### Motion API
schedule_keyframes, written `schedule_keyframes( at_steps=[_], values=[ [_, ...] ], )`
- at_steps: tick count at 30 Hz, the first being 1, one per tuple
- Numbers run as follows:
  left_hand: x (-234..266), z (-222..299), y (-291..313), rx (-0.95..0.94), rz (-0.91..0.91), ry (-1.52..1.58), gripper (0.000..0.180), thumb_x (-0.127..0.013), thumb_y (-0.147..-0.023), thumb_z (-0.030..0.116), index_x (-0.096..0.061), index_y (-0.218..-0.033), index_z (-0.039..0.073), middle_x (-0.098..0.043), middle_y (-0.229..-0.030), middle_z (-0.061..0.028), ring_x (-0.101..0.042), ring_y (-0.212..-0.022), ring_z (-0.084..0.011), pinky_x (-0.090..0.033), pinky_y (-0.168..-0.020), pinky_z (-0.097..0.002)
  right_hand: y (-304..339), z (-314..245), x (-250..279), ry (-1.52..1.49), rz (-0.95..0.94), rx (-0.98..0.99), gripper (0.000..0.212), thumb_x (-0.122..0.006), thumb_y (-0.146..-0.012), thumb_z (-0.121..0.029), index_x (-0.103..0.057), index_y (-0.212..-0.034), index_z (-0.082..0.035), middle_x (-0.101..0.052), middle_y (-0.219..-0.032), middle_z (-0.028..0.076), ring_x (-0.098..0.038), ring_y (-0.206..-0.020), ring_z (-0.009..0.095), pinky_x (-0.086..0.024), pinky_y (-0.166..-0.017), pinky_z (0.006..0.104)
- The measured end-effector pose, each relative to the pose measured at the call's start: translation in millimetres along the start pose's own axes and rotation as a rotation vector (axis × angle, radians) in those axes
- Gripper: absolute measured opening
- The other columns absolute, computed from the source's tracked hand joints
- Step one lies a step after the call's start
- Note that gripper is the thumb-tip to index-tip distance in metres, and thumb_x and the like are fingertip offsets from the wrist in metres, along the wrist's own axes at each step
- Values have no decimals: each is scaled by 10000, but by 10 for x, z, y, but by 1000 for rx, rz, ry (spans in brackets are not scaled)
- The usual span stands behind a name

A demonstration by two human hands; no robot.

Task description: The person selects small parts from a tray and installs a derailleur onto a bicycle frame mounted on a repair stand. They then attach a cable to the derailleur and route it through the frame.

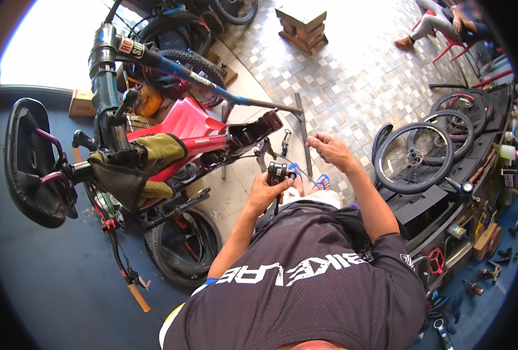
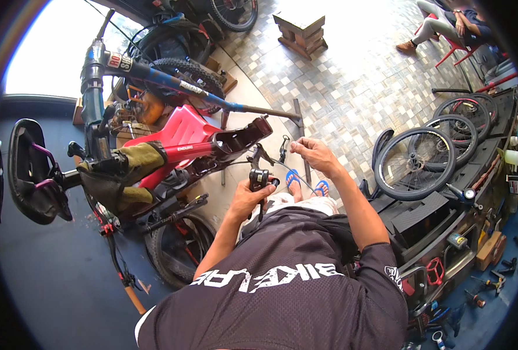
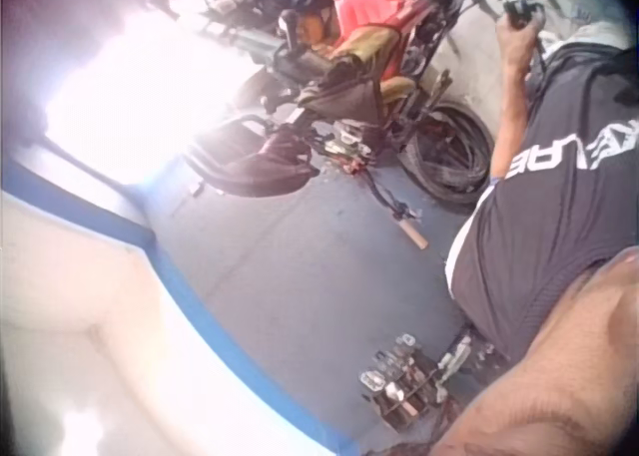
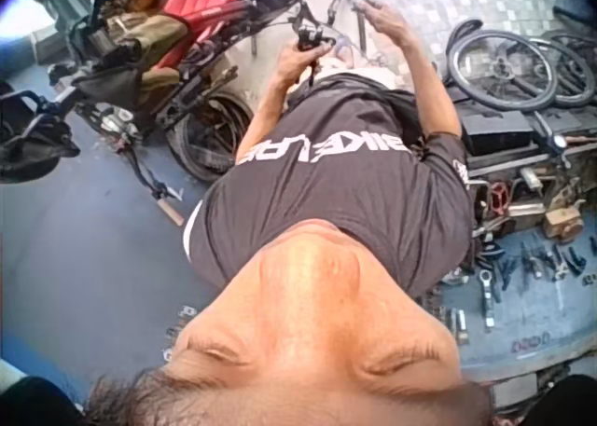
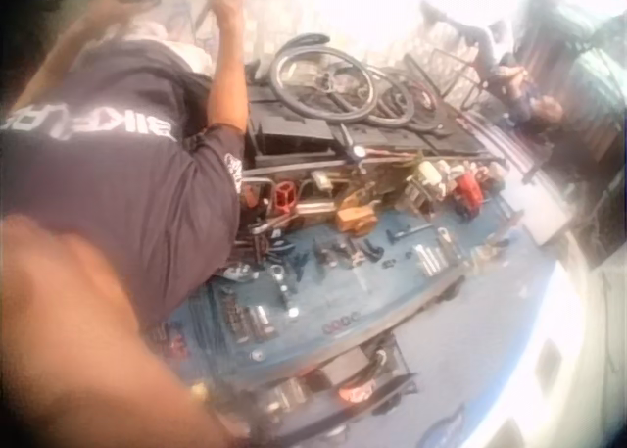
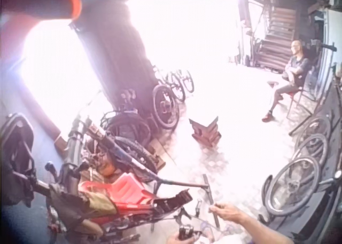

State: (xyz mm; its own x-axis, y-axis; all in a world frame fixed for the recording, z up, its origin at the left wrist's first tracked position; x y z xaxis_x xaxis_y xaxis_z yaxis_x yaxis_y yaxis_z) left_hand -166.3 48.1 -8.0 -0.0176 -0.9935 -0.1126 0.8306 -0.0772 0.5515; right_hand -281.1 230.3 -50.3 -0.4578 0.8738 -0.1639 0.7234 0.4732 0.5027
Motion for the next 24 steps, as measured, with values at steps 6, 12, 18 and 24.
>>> schedule_keyframes(
  at_steps=[6,12,18,24],
  values=[
    [224,161,-169,-14,-113,21,373,-790,-891,171,-669,-1196,-6,-628,-688,-19,-593,-545,-102,-496,-484,-272,-15,-519,-299,69,-63,131,289,-640,-1016,-300,-678,-1124,-35,-660,-992,-7,-562,-917,72,-457,-817,240],
    [293,419,-209,-24,-188,160,370,-784,-887,128,-655,-1197,-29,-664,-786,-72,-607,-555,-111,-512,-464,-287,113,-916,-453,33,-69,152,284,-647,-1008,-338,-673,-1103,-71,-506,-726,-104,-383,-609,0,-309,-531,184],
    [239,465,-253,6,-245,291,351,-748,-911,118,-642,-1209,-34,-665,-865,-94,-614,-590,-119,-520,-475,-295,100,-1158,-533,145,-123,254,305,-648,-1005,-358,-685,-1118,-76,-500,-741,-103,-367,-610,3,-293,-541,190],
    [129,532,-425,16,-293,551,346,-706,-948,163,-626,-1237,-9,-643,-863,-85,-617,-628,-120,-524,-490,-291,43,-1331,-549,180,-288,210,327,-658,-997,-354,-683,-1179,-83,-493,-754,-102,-380,-652,13,-301,-574,199]
  ],
)
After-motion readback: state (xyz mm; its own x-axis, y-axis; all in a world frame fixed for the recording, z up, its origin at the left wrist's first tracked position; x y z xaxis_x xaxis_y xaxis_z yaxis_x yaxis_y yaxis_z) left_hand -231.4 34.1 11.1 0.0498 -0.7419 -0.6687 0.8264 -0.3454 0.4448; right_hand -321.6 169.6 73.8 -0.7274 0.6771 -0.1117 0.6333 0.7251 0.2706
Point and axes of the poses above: each hand's wrist, its own y-axis away from the middle knuckle, its own x-axis out of the back of the hand, z = x × y, the point moved 9 cm from there along -y, towards the middle knuckle
